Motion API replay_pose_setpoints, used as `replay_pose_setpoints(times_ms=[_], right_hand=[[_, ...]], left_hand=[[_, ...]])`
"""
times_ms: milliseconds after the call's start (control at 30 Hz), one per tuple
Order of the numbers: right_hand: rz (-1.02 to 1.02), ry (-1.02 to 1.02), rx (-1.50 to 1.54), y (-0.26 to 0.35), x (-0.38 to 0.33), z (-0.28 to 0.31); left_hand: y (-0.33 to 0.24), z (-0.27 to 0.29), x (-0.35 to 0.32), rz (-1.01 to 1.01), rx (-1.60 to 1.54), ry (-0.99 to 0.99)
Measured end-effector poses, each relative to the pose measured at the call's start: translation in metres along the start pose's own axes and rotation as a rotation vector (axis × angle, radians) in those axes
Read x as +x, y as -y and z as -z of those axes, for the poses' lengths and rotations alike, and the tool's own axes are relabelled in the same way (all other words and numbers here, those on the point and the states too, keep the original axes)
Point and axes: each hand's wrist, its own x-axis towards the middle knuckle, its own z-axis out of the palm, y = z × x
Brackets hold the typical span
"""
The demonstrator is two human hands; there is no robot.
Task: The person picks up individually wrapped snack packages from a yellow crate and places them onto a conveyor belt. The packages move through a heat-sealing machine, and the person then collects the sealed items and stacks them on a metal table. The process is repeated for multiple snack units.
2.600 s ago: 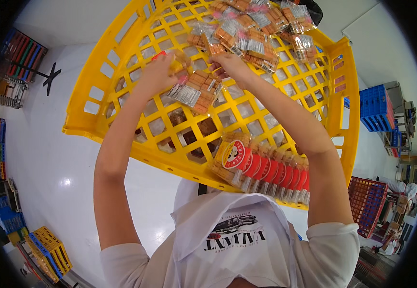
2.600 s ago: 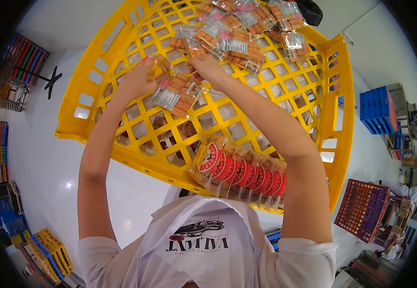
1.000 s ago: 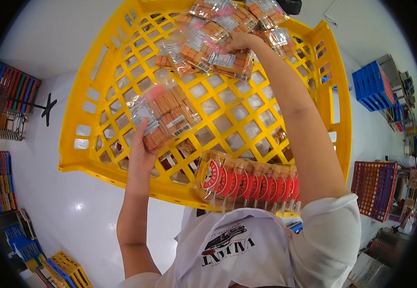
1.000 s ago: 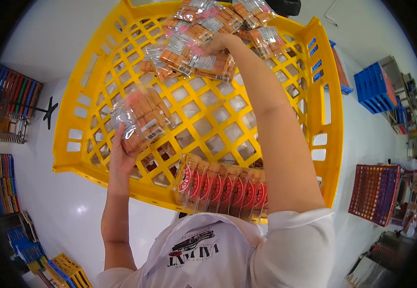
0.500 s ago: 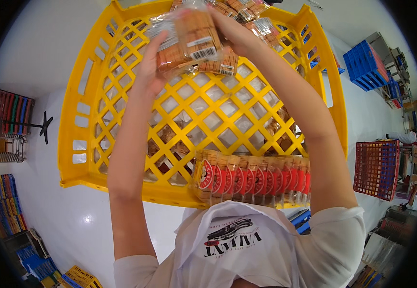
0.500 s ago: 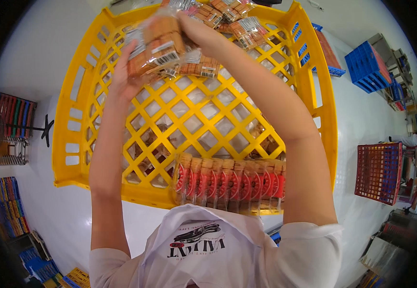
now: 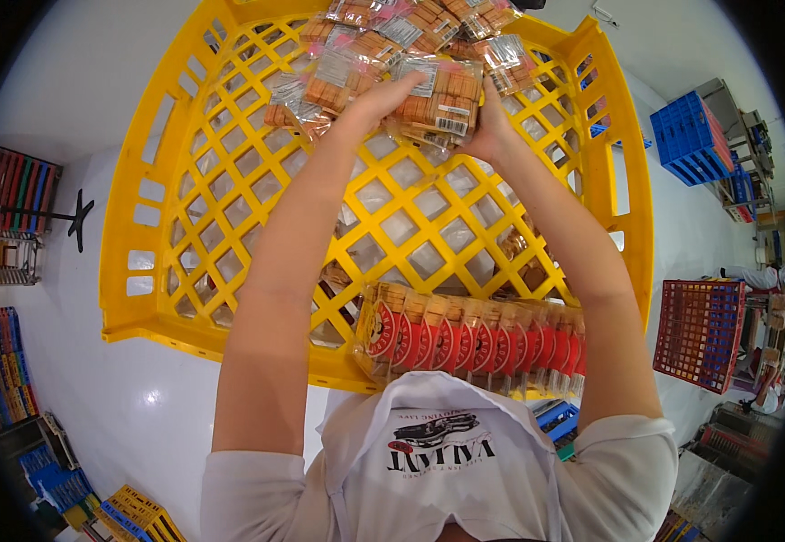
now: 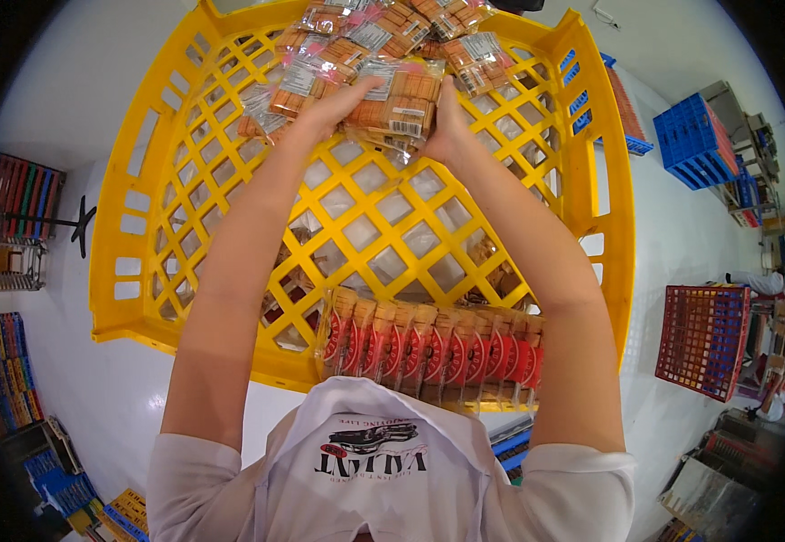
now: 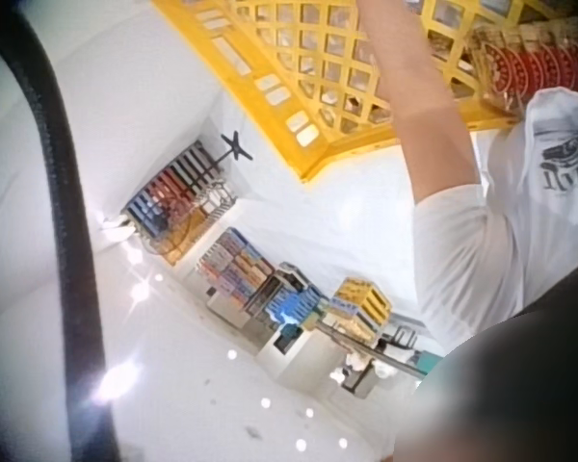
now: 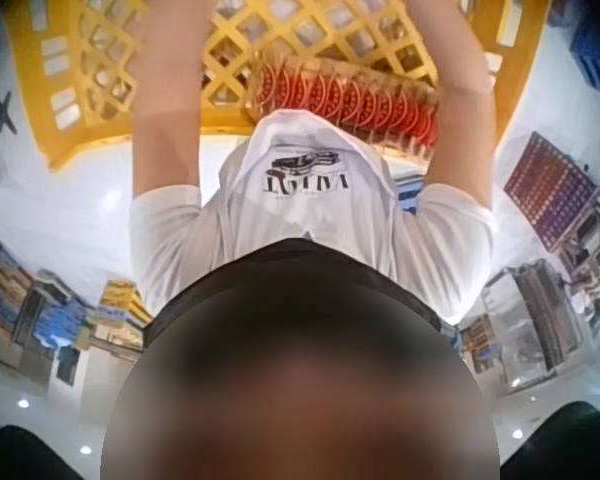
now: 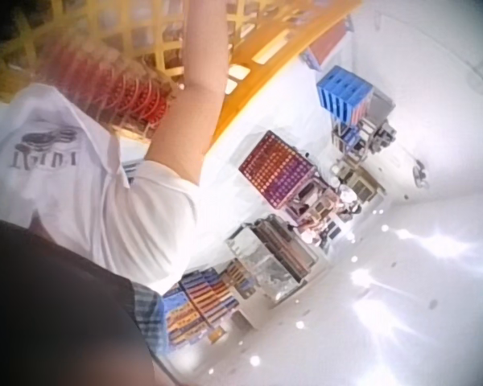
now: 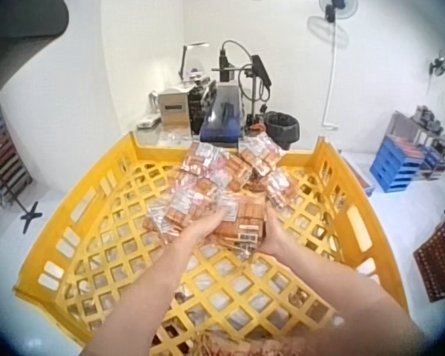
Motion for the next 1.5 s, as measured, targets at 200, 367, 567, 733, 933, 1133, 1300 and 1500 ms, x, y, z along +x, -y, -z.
replay_pose_setpoints(times_ms=[200,367,567,733,933,1133,1300,1500], right_hand=[[0.004,-0.045,-0.264,0.007,-0.014,-0.002],[0.082,0.007,-0.285,0.0,-0.008,0.013],[0.149,0.087,-0.413,0.002,-0.016,0.0],[0.475,0.54,-0.765,0.006,-0.045,-0.033],[0.742,0.789,-1.257,-0.057,-0.017,0.004],[0.744,0.757,-1.141,-0.087,0.002,-0.001],[0.268,0.622,-1.126,-0.053,-0.033,-0.085],[0.599,0.238,-1.251,-0.02,0.017,-0.085]], left_hand=[[0.021,-0.004,0.046,-0.017,0.301,-0.054],[0.017,-0.017,0.022,0.023,-0.055,-0.192],[-0.002,-0.021,-0.068,-0.066,-0.644,-0.158],[0.012,0.019,-0.116,-0.769,-0.289,-0.361],[0.093,0.034,-0.147,-0.59,0.327,-0.357],[0.115,0.043,-0.142,-0.556,0.088,-0.207],[0.09,0.05,-0.167,-0.415,-0.888,-0.281],[0.071,0.068,-0.21,-0.547,-1.337,-0.066]])
